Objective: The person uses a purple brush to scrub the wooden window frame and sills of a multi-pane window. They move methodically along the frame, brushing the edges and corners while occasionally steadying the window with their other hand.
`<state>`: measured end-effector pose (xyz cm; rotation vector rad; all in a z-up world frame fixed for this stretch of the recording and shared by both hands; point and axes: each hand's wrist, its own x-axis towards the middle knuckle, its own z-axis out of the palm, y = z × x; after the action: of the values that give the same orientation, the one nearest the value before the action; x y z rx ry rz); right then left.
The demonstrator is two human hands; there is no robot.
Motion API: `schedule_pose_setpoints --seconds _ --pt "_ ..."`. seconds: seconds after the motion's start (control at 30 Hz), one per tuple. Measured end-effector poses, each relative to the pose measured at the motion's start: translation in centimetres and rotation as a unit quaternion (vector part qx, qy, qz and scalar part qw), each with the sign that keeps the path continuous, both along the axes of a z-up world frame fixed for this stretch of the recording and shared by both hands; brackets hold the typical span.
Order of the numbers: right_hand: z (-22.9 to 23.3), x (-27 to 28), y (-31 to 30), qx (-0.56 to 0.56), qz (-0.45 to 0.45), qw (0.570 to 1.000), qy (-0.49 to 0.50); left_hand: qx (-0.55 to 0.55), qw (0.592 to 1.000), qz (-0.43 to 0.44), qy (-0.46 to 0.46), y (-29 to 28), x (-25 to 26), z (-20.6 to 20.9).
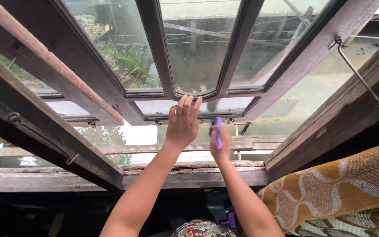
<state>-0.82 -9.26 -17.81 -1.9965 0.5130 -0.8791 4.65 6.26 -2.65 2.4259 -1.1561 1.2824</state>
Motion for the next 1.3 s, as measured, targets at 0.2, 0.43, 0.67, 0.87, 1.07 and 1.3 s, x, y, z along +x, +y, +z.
schedule_pose_setpoints --seconds 0.2,0.43,0.67,0.87,1.07,1.3 --pt "2.2 1.5 1.4 -0.008 0.082 0.994 -0.065 -0.004 1.000 0.006 0.017 -0.8 -0.4 0.0" --pt "-1.7 -1.2 -6.4 -0.005 0.083 0.990 -0.118 -0.003 0.999 0.016 0.034 -0.9 -0.6 -0.1" --pt "0.2 0.7 -8.5 -0.039 -0.226 0.938 -0.262 -0.023 0.999 0.014 0.045 -2.0 -1.1 -0.6" --pt "-2.3 3.9 -3.9 0.200 -0.097 0.950 -0.219 -0.016 0.999 0.014 0.047 -1.4 -1.7 -0.1" --pt "7.0 0.5 -2.7 0.339 -0.088 0.895 -0.274 -0.022 0.998 0.026 0.052 -1.9 -1.1 -0.5" --pt "2.8 3.7 0.1 0.454 -0.014 0.870 -0.194 -0.013 0.999 0.022 0.047 -1.2 -1.3 -0.1"
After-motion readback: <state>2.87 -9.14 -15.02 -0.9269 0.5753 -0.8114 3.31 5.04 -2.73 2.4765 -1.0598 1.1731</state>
